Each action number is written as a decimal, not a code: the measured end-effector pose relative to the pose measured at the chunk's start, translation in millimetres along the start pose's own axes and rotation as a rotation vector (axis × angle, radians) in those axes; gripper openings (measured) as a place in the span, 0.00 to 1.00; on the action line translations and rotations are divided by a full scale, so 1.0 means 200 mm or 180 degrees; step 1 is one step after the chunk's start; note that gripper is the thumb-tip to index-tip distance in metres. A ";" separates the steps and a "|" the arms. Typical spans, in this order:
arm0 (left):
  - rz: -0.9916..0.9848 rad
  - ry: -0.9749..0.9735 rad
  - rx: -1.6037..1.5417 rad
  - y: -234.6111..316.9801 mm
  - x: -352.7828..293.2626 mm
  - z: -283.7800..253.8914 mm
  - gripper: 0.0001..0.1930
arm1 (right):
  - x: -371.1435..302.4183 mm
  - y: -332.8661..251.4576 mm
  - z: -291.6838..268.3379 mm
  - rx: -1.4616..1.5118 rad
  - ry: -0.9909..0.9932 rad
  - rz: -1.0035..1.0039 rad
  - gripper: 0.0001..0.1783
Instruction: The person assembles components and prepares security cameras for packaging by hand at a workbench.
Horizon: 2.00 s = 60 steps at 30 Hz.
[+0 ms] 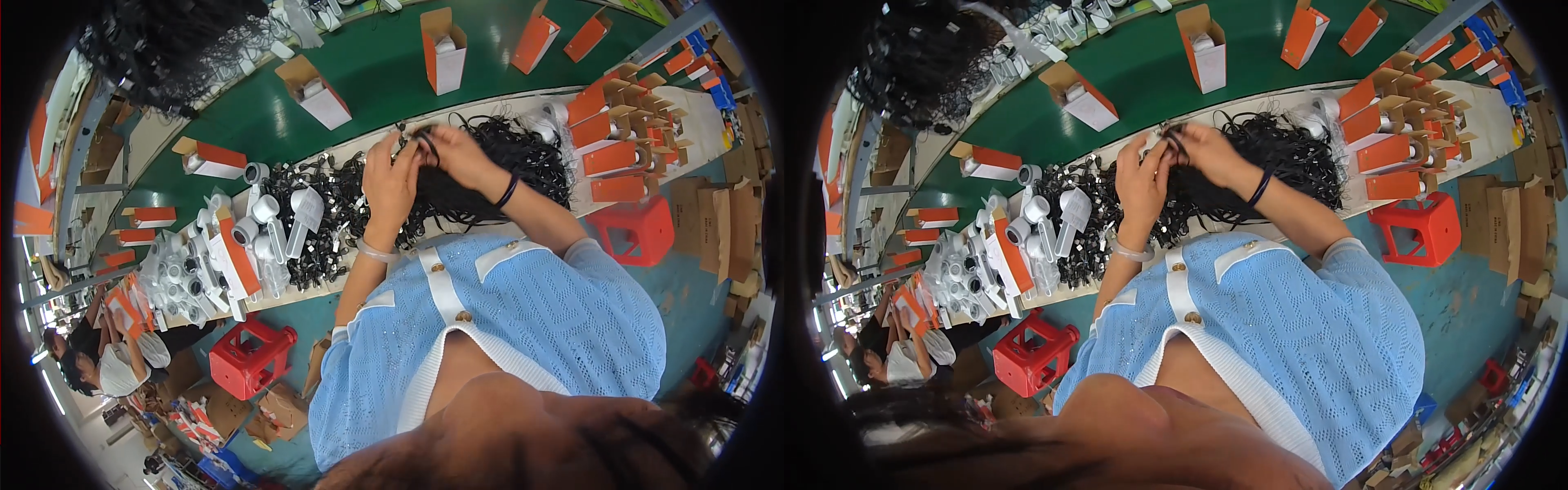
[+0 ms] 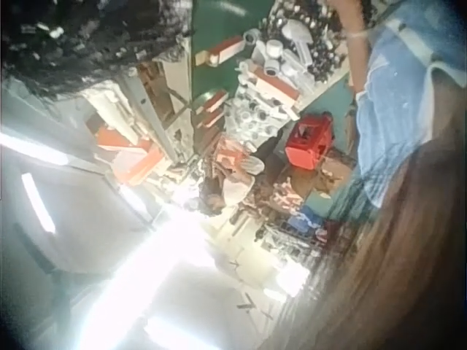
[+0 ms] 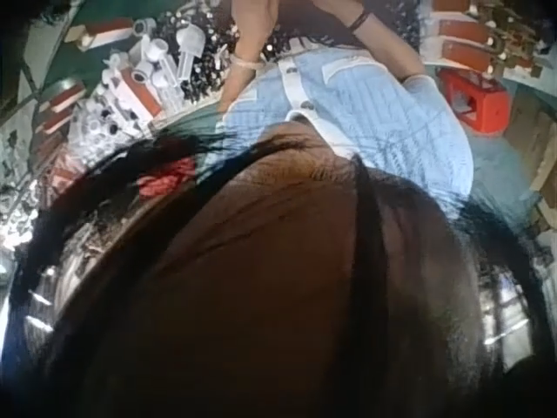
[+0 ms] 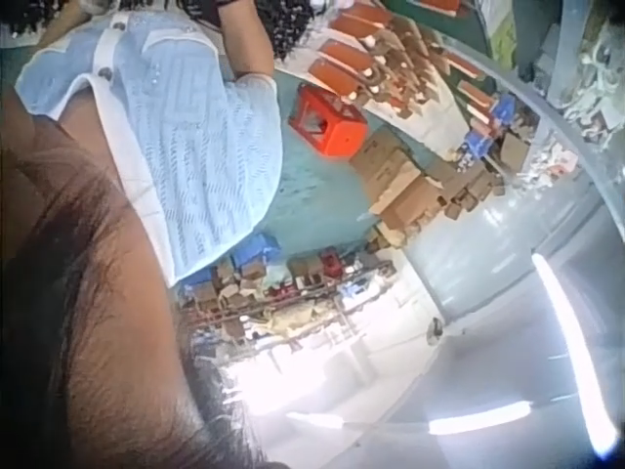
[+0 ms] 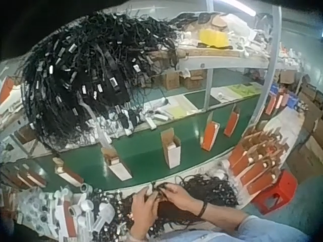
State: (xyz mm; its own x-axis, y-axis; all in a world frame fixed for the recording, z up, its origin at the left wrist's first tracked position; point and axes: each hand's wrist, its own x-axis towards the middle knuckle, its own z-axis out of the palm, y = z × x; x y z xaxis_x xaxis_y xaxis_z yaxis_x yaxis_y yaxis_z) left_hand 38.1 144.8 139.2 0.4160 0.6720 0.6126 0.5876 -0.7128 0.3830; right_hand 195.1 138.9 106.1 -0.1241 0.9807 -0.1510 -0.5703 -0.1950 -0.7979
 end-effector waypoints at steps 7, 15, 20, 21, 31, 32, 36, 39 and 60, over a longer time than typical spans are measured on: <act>-0.1279 -0.0404 -0.0875 -0.14 -0.22 0.07 0.14 | 0.44 -0.68 -0.41 -0.5057 0.1100 -0.2987 0.11; -0.2395 -0.0049 -0.0557 -0.32 -0.64 -0.18 0.08 | 0.67 -0.67 -0.38 -0.7071 0.0218 -0.2468 0.10; -0.2568 0.0016 -0.0397 -0.28 -0.76 -0.24 0.09 | 0.56 -0.69 -0.45 -0.6617 0.0034 -0.2396 0.14; -0.2598 -0.0004 -0.0352 -0.28 -0.81 -0.24 0.09 | 0.55 -0.66 -0.43 -0.6444 0.0241 -0.2656 0.15; -0.1724 -0.0640 -0.0931 -0.10 -0.59 -0.01 0.07 | 0.50 -0.71 -0.46 -0.7190 0.0973 -0.2932 0.11; -0.1235 -0.0510 -0.0773 -0.12 -0.54 0.06 0.05 | 0.45 -0.75 -0.42 -0.6980 0.1330 -0.3188 0.11; -0.0575 -0.0652 -0.0322 -0.14 -0.45 0.20 0.06 | 0.26 -0.66 -0.22 -0.6402 0.1679 -0.3420 0.12; -0.0414 -0.1028 0.0070 -0.10 -0.39 0.26 0.05 | 0.02 -0.59 -0.23 -0.6182 0.1399 -0.3304 0.12; -0.1918 0.0946 -0.3178 -0.18 -0.15 -0.71 0.06 | -0.26 -0.23 0.39 -0.2831 -0.1650 -0.0829 0.14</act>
State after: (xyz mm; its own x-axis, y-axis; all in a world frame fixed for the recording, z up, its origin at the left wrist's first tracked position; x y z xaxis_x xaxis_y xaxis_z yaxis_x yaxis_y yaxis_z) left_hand -93.7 121.0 204.9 0.0061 0.9717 0.2363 -0.2185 -0.2293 0.9485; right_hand 163.4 95.8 196.0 -0.5342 0.8246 0.1860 0.1440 0.3055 -0.9412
